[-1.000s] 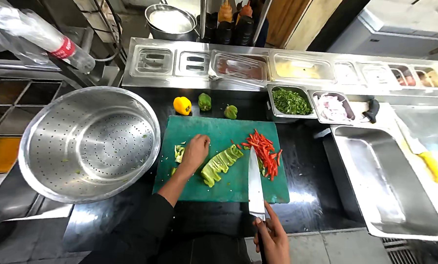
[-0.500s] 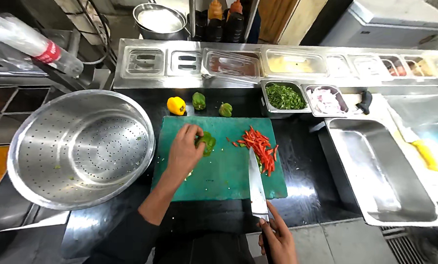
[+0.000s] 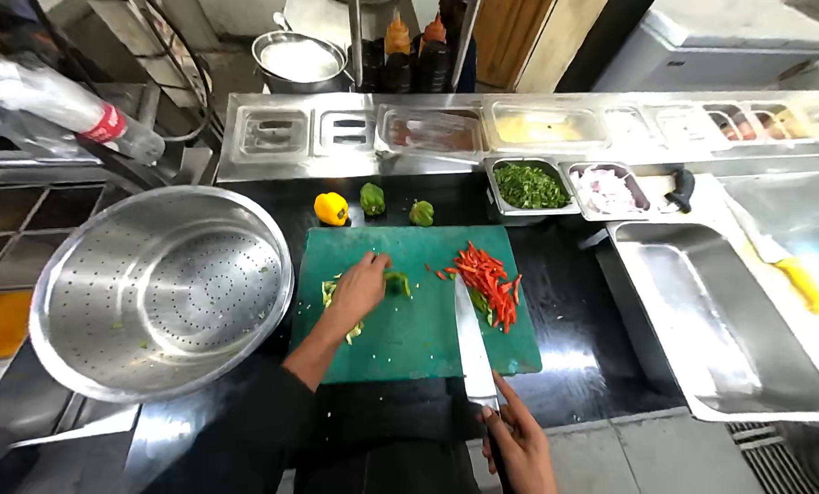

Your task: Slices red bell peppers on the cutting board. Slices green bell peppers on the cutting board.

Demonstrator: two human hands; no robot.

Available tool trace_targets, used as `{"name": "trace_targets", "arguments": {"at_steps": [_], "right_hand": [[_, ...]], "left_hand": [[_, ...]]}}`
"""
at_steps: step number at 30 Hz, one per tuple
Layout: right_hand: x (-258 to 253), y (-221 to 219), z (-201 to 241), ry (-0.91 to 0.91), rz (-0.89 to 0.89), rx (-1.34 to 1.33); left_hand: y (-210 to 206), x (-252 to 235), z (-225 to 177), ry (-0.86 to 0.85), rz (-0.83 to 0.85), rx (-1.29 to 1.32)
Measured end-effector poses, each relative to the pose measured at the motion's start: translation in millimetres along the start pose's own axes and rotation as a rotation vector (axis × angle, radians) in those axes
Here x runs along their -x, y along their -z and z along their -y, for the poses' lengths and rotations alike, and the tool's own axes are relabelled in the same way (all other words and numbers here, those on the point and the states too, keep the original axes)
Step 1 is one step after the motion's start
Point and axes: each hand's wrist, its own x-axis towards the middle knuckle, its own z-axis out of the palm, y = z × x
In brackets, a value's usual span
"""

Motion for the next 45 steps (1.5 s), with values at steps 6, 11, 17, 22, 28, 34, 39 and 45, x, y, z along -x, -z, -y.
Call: {"name": "trace_targets", "arguments": {"at_steps": [6,11,17,22,28,34,39,45], "right_hand": [[-14,-18,-21,0.173,-0.040,0.442],[-33,-44,-12,0.100,0.011,0.396],[-47,-90,4,0.111,0.184,0.350],[-58,-115,53,0.160,0.248,0.524],[-112,-94,68,0.105,0.015,0.698],[-112,-116,72,0.197,0.330,0.714],[-94,-97,45,0.246,0.327,0.499],[-70,-66,30,0.302,0.028,0.475]], "left_hand": [[17,31,31,0.132,-0.257,0.599],[-7,91,29,0.229,-0.362,1.269],[-48,130,29,0.505,-0.435,1.696],[-49,142,26,0.471,-0.484,1.729],[-46,156,32,0.468,-0.543,1.765],[-51,161,29,0.491,-0.550,1.832],[-47,160,27,0.406,-0.583,1.853],[-37,137,19,0.328,-0.576,1.854]]}}
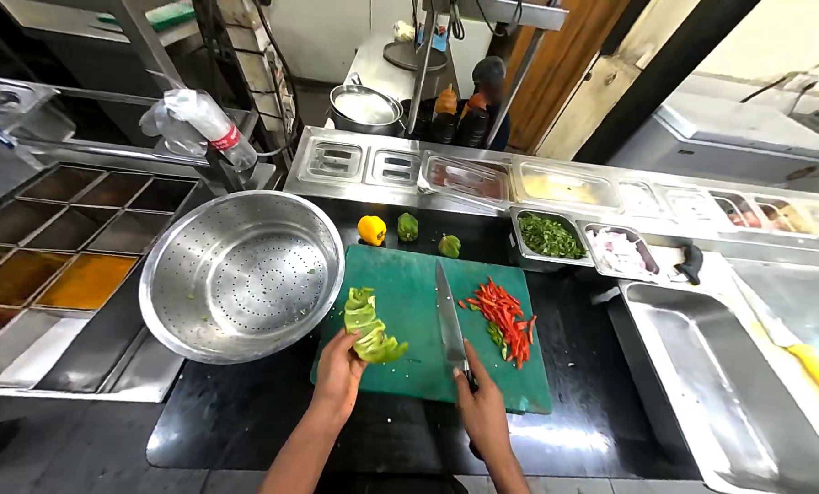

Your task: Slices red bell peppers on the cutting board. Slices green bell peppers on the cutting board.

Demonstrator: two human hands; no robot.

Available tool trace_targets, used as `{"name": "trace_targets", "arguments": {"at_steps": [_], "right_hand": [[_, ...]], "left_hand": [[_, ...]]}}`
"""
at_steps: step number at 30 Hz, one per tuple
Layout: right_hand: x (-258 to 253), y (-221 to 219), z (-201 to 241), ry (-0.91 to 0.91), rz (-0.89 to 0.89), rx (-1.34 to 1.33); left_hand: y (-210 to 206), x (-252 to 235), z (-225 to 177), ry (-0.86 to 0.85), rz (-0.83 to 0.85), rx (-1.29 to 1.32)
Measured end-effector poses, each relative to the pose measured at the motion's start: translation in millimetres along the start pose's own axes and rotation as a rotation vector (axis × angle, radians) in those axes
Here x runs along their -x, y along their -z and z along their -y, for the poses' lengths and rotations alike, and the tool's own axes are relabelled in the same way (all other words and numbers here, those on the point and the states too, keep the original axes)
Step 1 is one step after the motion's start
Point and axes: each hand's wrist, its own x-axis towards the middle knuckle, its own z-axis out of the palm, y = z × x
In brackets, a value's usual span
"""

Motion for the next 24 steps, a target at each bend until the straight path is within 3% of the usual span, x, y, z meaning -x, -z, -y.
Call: {"name": "trace_targets", "arguments": {"at_steps": [3,5,8,11,15,17,19,21,24], "right_hand": [[10,4,17,-0.081,0.086,0.302],[13,5,17,-0.110,0.073,0.264],[21,9,6,-0.078,-0.042,-0.018],[27,20,3,-0.154,-0.041,-0.370],[35,33,8,-0.187,0.029,-0.550],[38,39,12,-0.177,0.105,-0.572],[41,43,19,-0.175,0.196,-0.580],[42,46,26,-0.176,0.292,-0.575],[41,48,34,-0.167,0.435,-0.534]], "left_hand": [[-24,-11,-7,-0.055,0.043,-0.053],[-39,-20,-12,-0.078,0.092,-0.088],[-63,-38,-13,-0.081,0.140,-0.116],[-84,-73,6,-0.051,0.176,-0.192],[-85,-122,45,-0.112,0.233,-0.609],[-80,-111,46,-0.302,0.212,-0.885],[-58,-84,50,-0.668,0.247,-1.019],[-29,-60,53,-1.008,0.424,-1.106],[-2,-30,54,-1.196,0.685,-1.240]]}}
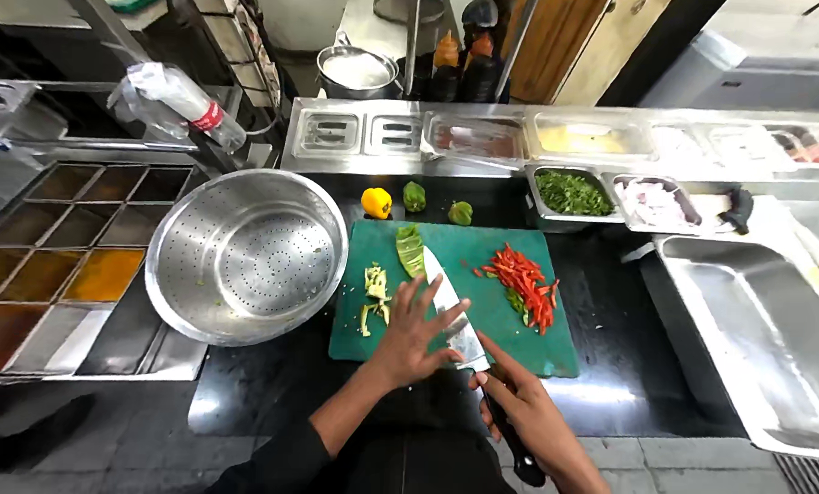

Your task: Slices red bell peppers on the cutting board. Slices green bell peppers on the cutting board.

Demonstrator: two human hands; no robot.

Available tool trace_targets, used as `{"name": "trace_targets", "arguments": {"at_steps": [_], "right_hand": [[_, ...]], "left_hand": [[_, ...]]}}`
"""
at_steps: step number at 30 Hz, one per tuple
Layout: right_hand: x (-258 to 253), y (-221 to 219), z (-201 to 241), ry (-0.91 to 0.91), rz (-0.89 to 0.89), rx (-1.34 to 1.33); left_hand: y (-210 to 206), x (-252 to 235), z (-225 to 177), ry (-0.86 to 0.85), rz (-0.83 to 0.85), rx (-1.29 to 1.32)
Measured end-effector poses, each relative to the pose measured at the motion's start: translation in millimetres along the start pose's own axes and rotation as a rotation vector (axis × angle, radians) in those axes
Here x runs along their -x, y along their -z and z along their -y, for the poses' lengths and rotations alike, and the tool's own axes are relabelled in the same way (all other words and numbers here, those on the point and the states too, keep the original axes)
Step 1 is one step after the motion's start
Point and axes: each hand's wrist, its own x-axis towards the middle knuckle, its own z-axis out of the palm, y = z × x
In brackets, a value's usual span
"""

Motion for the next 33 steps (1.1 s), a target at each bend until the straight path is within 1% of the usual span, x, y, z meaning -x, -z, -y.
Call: {"name": "trace_targets", "arguments": {"at_steps": [1,3,5,7,11,14,16,18,19,21,24,26,29,31,33], "right_hand": [[-1,-1,3,0.001,0.041,0.027],[-1,-1,11,0.012,0.115,0.074],[2,3,20,0.004,0.167,0.116],[6,10,27,-0.018,0.199,0.149],[21,27,28,-0.041,0.228,0.128],[34,39,24,-0.050,0.249,0.080],[41,40,27,-0.024,0.187,0.156],[44,33,28,0.049,0.015,0.462],[43,27,26,0.107,-0.099,0.657],[38,15,24,0.247,-0.292,0.932],[24,4,18,0.478,-0.454,1.149],[15,-2,18,0.593,-0.476,1.221],[8,-8,23,0.699,-0.453,1.269],[5,-7,27,0.751,-0.452,1.310],[5,-4,29,0.779,-0.450,1.324]], "left_hand": [[3,5,-2,-0.038,0.037,-0.019],[8,8,-2,-0.056,0.092,-0.039],[12,7,1,-0.032,0.112,-0.060],[15,7,7,0.009,0.097,-0.082],[17,8,32,0.144,0.001,-0.109],[19,15,55,0.326,-0.016,-0.120],[26,20,57,0.404,-0.077,-0.097],[31,27,45,0.384,-0.167,-0.046],[33,31,34,0.337,-0.196,-0.035],[38,33,4,0.213,-0.180,-0.065],[33,26,-41,0.040,-0.054,-0.116],[26,20,-56,-0.008,0.062,-0.129],[23,10,-56,-0.003,0.245,-0.133],[28,4,-53,0.017,0.306,-0.162],[32,2,-50,0.027,0.305,-0.218]]}}
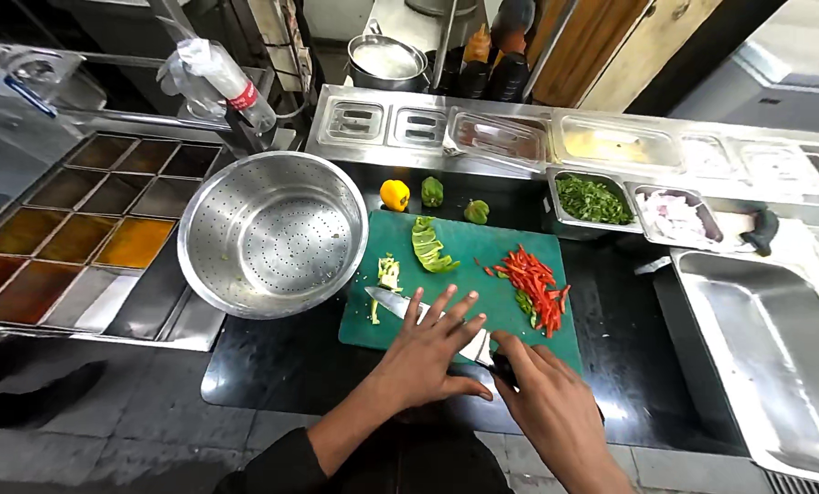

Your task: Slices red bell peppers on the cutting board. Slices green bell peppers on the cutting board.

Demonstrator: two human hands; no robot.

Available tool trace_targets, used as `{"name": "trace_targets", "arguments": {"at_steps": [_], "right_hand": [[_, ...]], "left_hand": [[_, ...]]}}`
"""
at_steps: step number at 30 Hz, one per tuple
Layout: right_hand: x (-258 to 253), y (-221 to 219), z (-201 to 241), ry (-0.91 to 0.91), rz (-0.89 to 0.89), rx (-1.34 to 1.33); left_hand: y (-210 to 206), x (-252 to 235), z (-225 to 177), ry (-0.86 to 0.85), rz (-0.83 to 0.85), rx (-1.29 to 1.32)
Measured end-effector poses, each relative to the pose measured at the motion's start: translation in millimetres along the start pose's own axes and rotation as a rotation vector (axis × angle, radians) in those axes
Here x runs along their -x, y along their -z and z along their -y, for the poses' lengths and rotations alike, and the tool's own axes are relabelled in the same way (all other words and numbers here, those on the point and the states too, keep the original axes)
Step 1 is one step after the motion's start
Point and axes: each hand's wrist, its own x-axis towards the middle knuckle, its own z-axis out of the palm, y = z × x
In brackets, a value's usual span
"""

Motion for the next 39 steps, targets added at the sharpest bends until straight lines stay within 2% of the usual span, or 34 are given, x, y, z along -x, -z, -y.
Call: {"name": "trace_targets", "arguments": {"at_steps": [5,8,10,13,18,21,23,26,29,33,36,39], "right_hand": [[5,12,-18,-0.022,-0.015,0.003],[15,29,-30,-0.084,0.018,0.008],[24,44,-41,-0.171,0.108,-0.037],[39,55,-61,-0.392,0.300,-0.277],[68,7,-61,-0.707,0.403,-0.761],[77,-33,-43,-0.742,0.404,-0.910],[71,-55,-28,-0.667,0.359,-0.793],[34,-77,-1,-0.557,0.320,-0.525],[-17,-90,13,-0.522,0.387,-0.376],[-72,-105,17,-0.469,0.469,-0.233],[-82,-108,13,-0.387,0.493,-0.191],[-70,-104,2,-0.327,0.520,-0.214]], "left_hand": [[5,3,28,0.022,-0.043,-0.090],[3,5,57,0.091,-0.065,-0.088],[4,7,78,0.208,-0.027,-0.055],[-2,13,100,0.376,-0.062,0.027],[-21,15,102,0.349,-0.472,0.155],[-30,15,95,0.364,-0.621,0.216],[-41,20,93,0.417,-0.689,0.272],[-57,35,92,0.503,-0.771,0.317],[-62,46,84,0.683,-0.729,0.378],[-47,24,91,0.905,-0.468,0.388],[-47,-4,103,0.881,-0.373,0.276],[-56,-14,102,0.715,-0.314,0.303]]}}
